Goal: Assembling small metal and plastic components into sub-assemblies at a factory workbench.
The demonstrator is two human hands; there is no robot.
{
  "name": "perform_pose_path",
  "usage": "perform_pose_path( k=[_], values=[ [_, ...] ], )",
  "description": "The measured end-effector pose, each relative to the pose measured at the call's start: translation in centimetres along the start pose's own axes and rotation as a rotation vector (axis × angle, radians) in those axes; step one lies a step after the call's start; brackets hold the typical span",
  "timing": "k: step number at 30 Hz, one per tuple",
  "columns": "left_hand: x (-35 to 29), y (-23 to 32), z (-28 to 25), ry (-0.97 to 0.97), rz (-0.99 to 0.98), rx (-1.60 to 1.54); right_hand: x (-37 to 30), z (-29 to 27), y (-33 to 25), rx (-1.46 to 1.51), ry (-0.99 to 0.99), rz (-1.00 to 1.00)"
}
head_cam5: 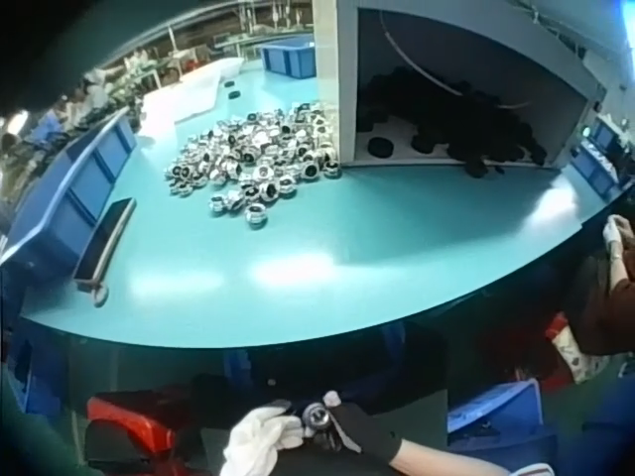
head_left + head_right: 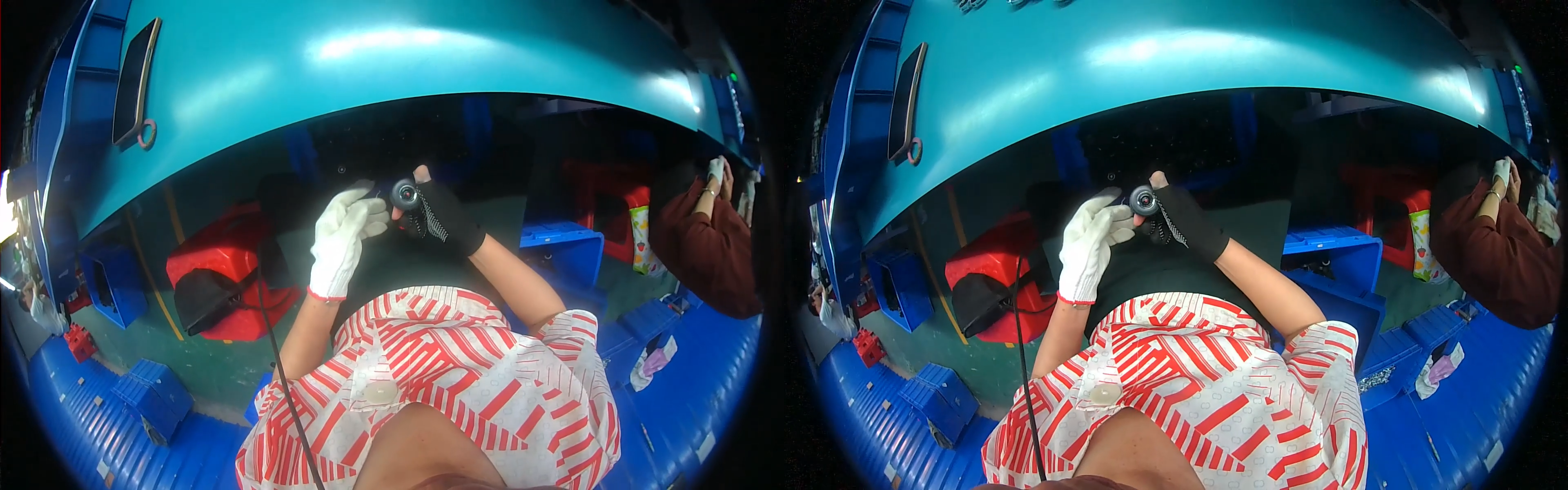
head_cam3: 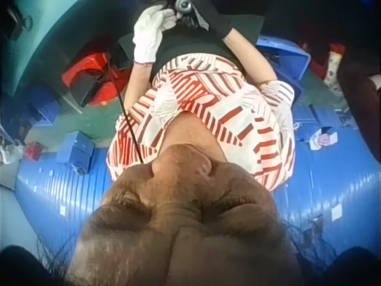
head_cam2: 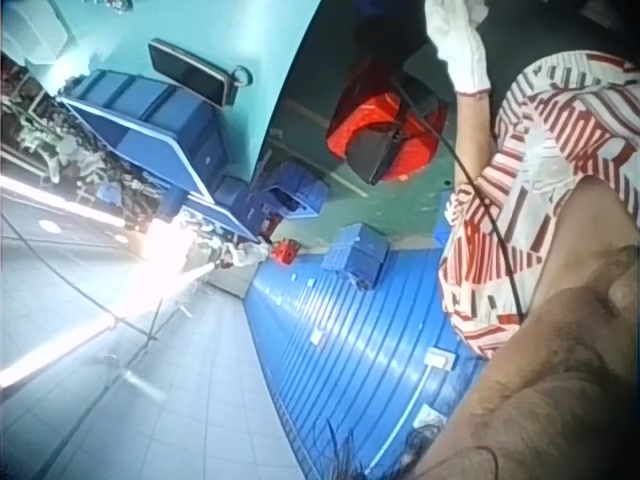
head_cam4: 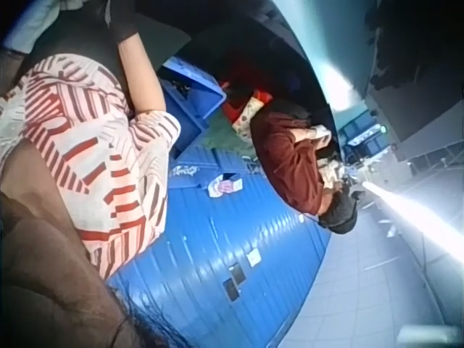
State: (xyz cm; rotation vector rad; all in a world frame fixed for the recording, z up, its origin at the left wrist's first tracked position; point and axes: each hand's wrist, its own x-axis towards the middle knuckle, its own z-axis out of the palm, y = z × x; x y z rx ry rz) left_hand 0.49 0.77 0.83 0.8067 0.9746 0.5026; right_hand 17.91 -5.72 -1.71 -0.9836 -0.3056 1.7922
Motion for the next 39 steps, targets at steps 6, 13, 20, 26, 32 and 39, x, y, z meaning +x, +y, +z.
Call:
perform_pose_path(
  k=[6, 13, 20, 26, 32, 39],
  values=[
    [-0.4, -1.0, 0.0, -0.026, -0.024, -0.081, 0.5, -0.2, 0.3, 0.028, 0.161, 0.024],
    [0.4, -2.3, -0.7, 0.022, 0.005, -0.073, -1.3, 1.0, -4.6, -0.55, 0.079, -0.297],
    [1.4, -1.1, -1.1, 0.036, 0.035, -0.069, -4.5, 2.8, -20.7, -1.111, 0.256, -0.995],
    [1.7, -0.8, 0.4, -0.035, -0.005, -0.015, 6.2, -4.4, -32.1, -1.791, 0.912, -1.198],
    [-1.1, -0.7, 0.0, -0.071, -0.019, -0.029, 4.2, -4.1, -31.3, -1.852, 0.848, -0.995],
    [-2.0, 0.6, 1.2, -0.009, 0.204, -0.036, -5.1, 2.9, -17.2, -0.399, 0.085, -0.511]
  ],
)
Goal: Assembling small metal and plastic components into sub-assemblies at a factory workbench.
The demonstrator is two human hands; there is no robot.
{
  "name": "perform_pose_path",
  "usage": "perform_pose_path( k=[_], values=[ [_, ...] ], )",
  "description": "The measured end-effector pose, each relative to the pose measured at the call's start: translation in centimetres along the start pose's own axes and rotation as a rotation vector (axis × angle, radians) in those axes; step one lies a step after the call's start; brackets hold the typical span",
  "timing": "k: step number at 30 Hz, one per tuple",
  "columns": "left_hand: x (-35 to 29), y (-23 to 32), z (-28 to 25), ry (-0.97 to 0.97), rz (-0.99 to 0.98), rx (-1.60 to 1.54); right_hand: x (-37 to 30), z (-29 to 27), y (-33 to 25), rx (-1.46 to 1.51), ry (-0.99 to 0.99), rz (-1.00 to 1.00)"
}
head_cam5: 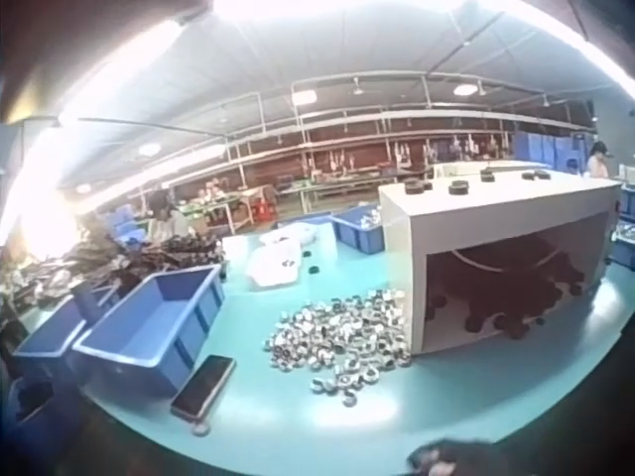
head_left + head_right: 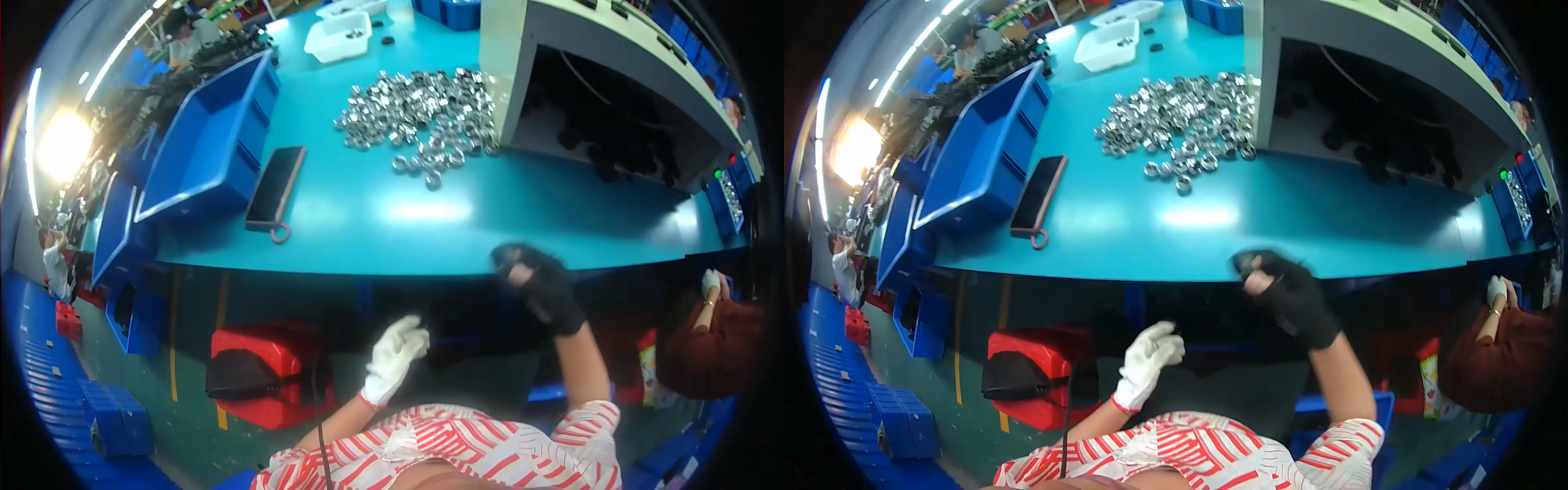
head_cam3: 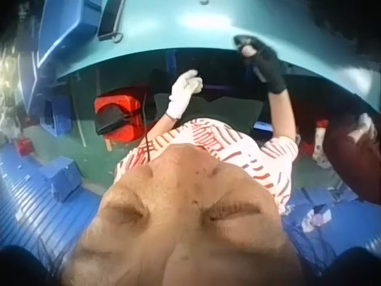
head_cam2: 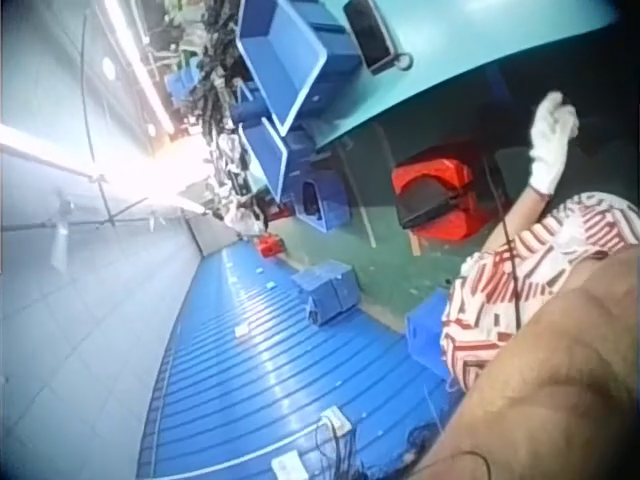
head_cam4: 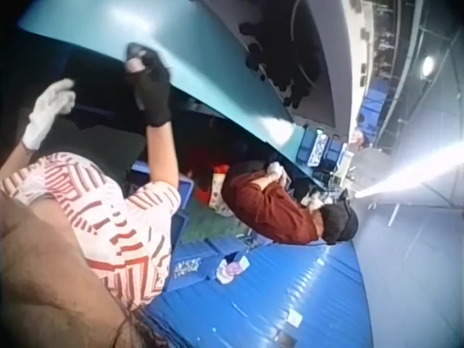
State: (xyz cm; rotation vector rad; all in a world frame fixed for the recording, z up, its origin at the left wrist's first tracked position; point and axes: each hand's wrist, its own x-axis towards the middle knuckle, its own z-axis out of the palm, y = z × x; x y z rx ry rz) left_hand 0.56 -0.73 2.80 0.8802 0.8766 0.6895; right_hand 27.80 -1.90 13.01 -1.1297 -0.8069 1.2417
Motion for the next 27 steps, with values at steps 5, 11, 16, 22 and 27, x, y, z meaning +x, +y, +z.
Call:
perform_pose_path(
  k=[5, 11, 16, 22, 27],
  values=[
    [0.3, 5.3, 2.7, -0.123, 0.271, 0.22, -3.6, 5.6, 9.4, 0.345, -0.075, 0.293],
    [0.8, 3.9, 1.3, -0.168, 0.248, 0.458, -4.0, 7.4, 12.8, 0.557, -0.182, 0.478],
    [-0.4, 3.2, 1.0, -0.108, 0.266, 0.471, -4.7, 7.5, 14.0, 0.581, -0.213, 0.504],
    [-1.1, 3.4, 0.8, -0.041, 0.296, 0.589, -5.1, 8.0, 14.1, 0.613, -0.192, 0.568],
    [-0.9, 2.9, 0.2, -0.059, 0.252, 0.616, -4.9, 7.9, 13.6, 0.574, -0.182, 0.571]
  ],
)
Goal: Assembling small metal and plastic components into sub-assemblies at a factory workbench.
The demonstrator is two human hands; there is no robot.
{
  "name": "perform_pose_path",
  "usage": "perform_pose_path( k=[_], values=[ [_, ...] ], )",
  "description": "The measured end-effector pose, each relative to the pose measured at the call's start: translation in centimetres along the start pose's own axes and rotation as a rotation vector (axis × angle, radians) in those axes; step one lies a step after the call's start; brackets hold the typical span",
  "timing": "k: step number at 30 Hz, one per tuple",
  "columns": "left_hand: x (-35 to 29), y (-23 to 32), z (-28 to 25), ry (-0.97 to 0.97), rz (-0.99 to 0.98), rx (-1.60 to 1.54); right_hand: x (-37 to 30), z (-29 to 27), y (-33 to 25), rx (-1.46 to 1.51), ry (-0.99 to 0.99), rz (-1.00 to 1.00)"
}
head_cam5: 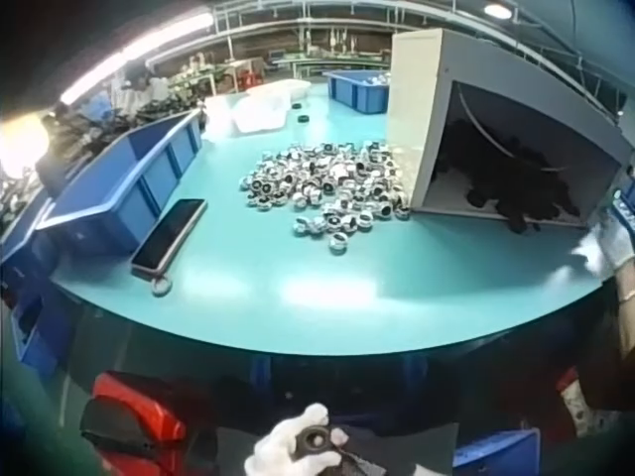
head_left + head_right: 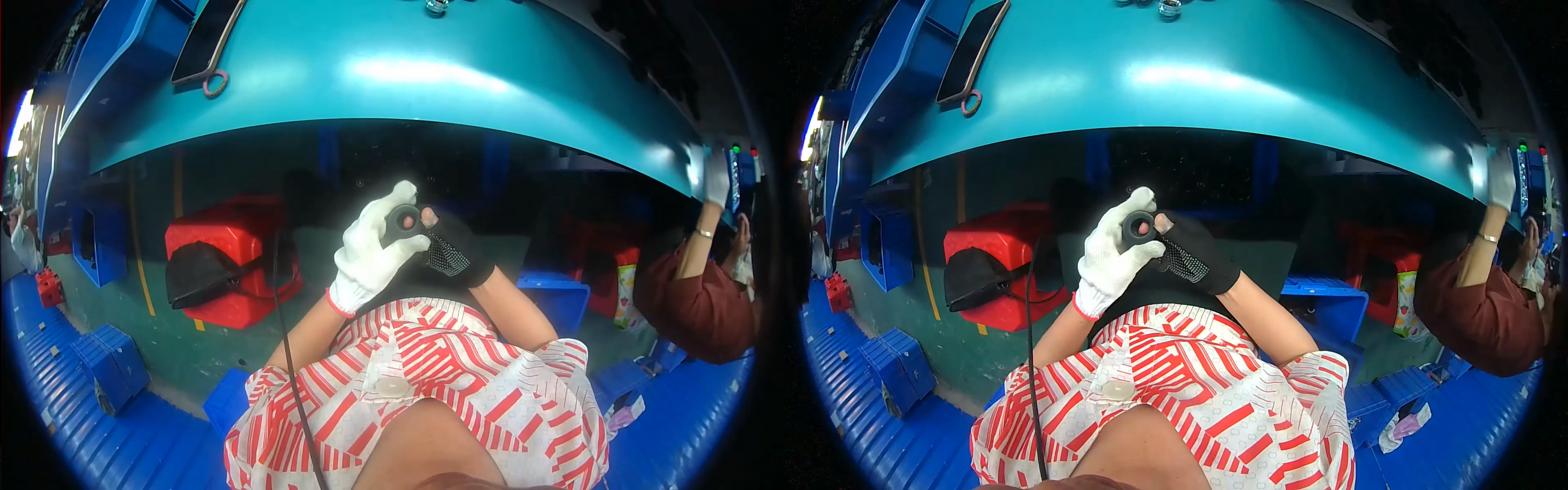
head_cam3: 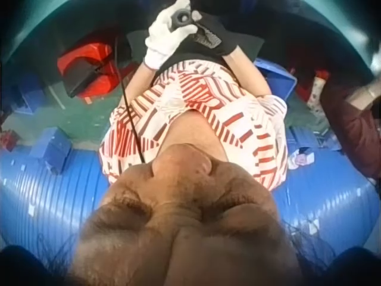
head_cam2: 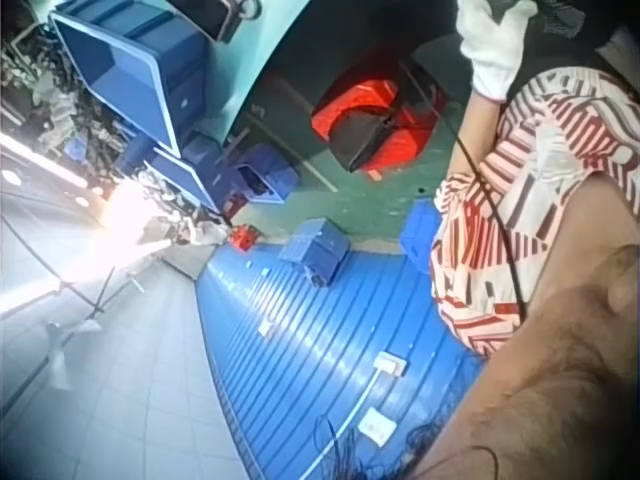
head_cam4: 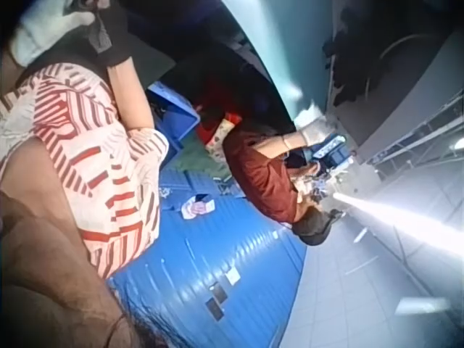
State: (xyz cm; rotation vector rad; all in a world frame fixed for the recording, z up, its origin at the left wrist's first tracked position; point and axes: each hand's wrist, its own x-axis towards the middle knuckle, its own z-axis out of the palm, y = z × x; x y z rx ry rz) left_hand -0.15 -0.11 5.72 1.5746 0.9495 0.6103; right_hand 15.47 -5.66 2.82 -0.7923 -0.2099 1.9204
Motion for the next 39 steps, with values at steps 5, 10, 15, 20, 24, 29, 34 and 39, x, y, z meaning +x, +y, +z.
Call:
perform_pose_path(
  k=[5, 10, 15, 20, 24, 29, 34, 39],
  values=[
    [0.1, -1.0, 0.6, 0.119, -0.165, -0.563, 0.2, 0.9, -2.0, -0.812, 0.16, -0.341],
    [0.2, -2.8, 0.0, 0.11, -0.407, -1.021, 0.2, 1.7, -2.3, -1.299, 0.191, -0.651],
    [0.3, -3.2, 0.1, 0.042, -0.379, -1.135, 0.3, 1.5, -1.9, -1.148, 0.24, -0.615],
    [0.2, -3.0, 0.1, 0.048, -0.37, -1.128, 0.4, 0.9, -1.5, -1.12, 0.232, -0.625],
    [0.0, -3.2, 0.2, 0.057, -0.367, -1.126, 0.5, 0.9, -1.4, -1.141, 0.241, -0.612],
    [-0.1, -2.9, 0.1, 0.073, -0.329, -0.974, 0.5, 0.6, -1.3, -1.171, 0.231, -0.668],
    [-0.3, -1.8, -0.3, 0.199, -0.174, -0.268, 0.2, 2.2, -2.7, -1.568, 0.195, -0.77],
    [0.5, -1.3, -0.1, 0.106, -0.216, -0.154, 1.4, 3.2, -2.4, -1.949, 0.048, -0.868]
  ],
)
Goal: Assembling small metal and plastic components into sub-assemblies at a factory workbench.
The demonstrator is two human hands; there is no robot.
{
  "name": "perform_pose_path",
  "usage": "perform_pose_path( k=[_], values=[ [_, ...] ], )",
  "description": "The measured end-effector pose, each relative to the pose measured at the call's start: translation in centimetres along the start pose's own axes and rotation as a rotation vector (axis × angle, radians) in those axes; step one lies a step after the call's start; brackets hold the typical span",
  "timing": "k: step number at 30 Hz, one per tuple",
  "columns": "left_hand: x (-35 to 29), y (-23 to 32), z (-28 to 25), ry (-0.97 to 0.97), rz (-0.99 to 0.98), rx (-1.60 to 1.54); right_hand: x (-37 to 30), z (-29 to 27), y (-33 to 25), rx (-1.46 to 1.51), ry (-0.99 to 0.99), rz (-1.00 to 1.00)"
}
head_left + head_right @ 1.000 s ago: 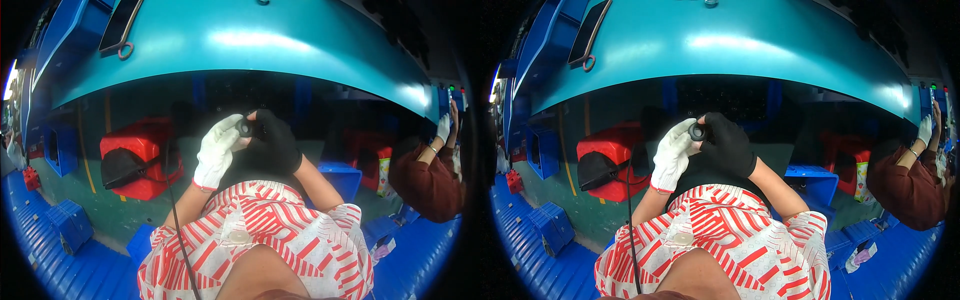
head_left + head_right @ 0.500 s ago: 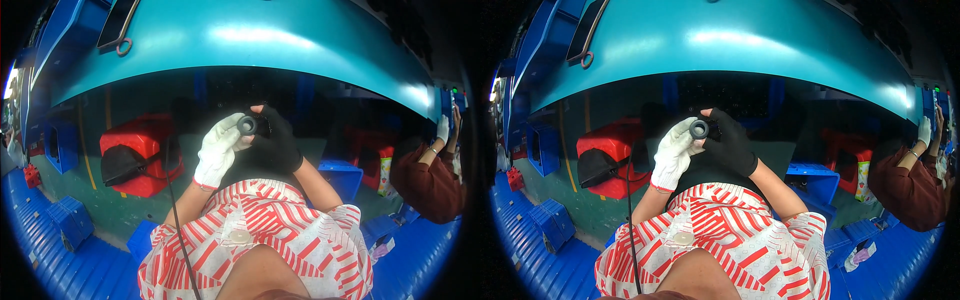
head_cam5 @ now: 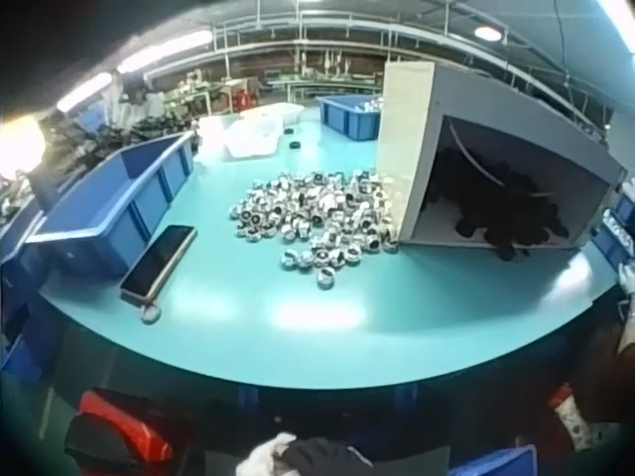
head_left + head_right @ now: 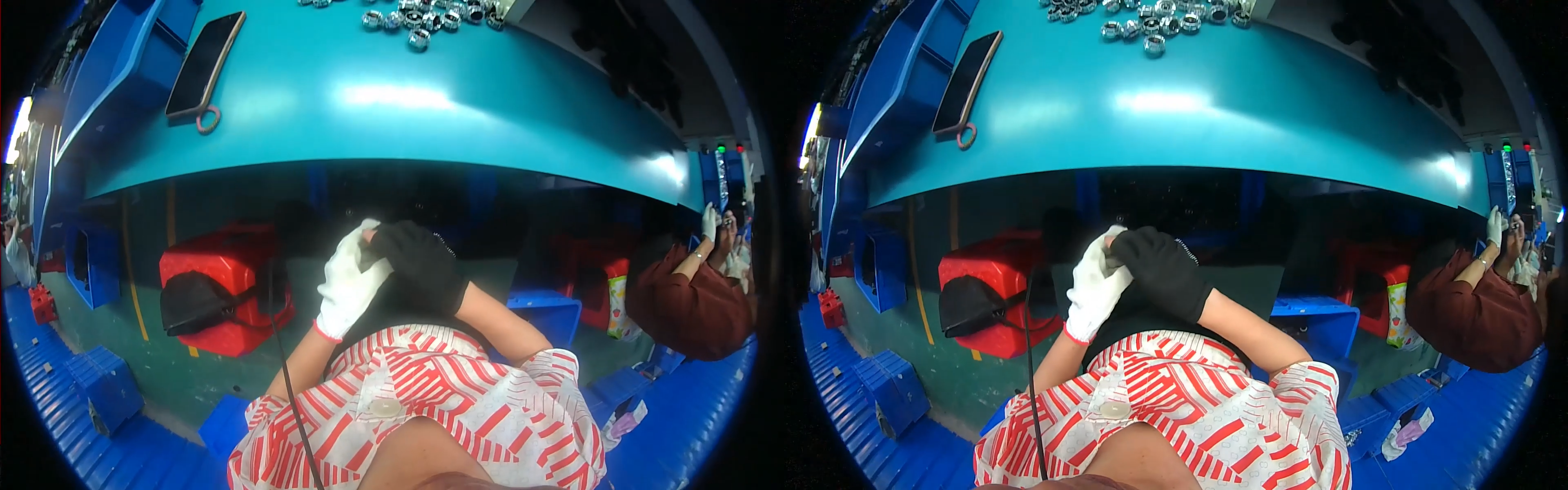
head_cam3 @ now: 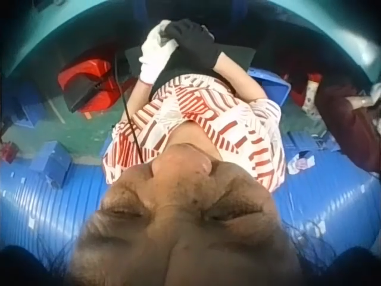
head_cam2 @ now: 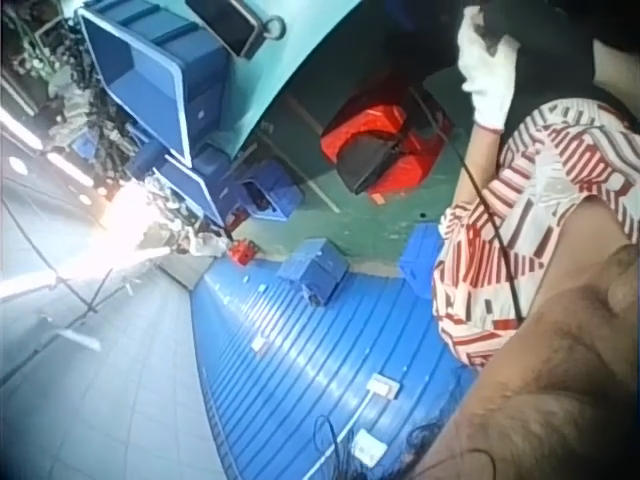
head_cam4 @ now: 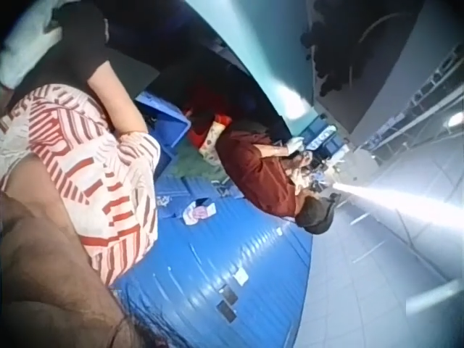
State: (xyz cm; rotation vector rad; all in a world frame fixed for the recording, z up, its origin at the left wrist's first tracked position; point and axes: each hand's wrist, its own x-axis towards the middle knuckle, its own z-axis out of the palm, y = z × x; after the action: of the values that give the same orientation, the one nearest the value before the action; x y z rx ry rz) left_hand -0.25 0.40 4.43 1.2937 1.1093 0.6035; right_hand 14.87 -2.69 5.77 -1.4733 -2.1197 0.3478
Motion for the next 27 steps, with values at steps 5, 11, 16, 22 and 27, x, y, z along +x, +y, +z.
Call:
perform_pose_path(
  k=[5, 11, 16, 22, 27],
  values=[
    [0.7, 0.2, -1.6, -0.058, -0.184, -0.619, 3.0, -4.7, 0.1, 0.142, 0.054, -0.107],
    [1.0, -2.3, -2.7, -0.119, -0.273, -0.927, 11.6, -9.7, 6.9, -0.308, 0.388, 0.153],
    [1.0, -1.9, -2.7, -0.208, -0.167, -1.224, 14.7, -9.4, 11.5, -0.377, 0.301, 0.164],
    [1.7, -0.6, -3.2, -0.349, -0.112, -1.29, 10.9, -9.5, 6.5, 0.094, 0.365, 0.09],
    [1.4, -0.6, -2.3, -0.352, -0.117, -1.292, 3.7, -5.6, 0.4, 0.829, -0.02, 0.342]
  ],
)
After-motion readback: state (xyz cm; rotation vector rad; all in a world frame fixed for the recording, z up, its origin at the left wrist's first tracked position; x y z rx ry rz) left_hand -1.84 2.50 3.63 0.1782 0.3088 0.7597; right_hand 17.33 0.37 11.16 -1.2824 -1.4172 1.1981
